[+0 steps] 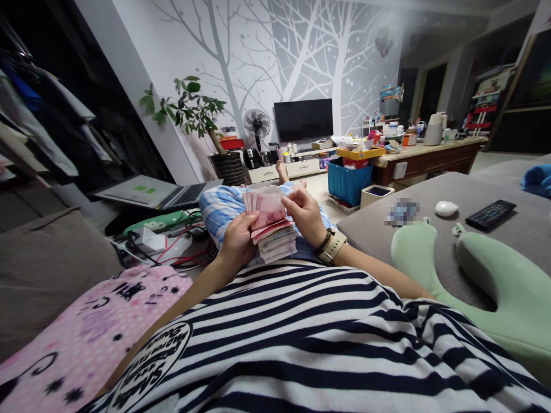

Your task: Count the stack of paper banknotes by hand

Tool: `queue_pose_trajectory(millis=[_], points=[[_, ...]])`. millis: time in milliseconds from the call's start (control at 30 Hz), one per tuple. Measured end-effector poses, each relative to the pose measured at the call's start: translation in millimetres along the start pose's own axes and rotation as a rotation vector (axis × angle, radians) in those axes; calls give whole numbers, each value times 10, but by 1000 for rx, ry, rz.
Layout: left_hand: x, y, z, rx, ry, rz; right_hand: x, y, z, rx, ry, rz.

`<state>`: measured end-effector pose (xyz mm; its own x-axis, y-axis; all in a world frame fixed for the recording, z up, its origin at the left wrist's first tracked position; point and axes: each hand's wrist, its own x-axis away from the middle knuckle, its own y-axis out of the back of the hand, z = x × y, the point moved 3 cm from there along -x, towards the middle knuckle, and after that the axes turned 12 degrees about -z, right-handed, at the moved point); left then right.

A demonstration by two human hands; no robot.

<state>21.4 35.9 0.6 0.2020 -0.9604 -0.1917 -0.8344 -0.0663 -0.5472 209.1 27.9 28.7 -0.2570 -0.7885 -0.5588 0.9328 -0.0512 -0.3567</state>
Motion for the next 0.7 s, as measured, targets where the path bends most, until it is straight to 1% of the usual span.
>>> queue_pose_trajectory(millis=[133, 267, 333, 533, 700], points=[[9, 13, -8, -15, 10, 38, -15, 15, -34, 23, -23, 0], [7, 19, -15, -44, 3, 77, -28, 43, -64, 86, 12, 39], [-1, 18, -5, -38, 1, 64, -34, 55, -75, 103, 27, 42], [-84, 47, 50, 21, -28, -44, -48, 70, -103, 112, 45, 45], [-182, 112, 106, 45, -4, -48, -50, 77, -136, 105, 28, 47]])
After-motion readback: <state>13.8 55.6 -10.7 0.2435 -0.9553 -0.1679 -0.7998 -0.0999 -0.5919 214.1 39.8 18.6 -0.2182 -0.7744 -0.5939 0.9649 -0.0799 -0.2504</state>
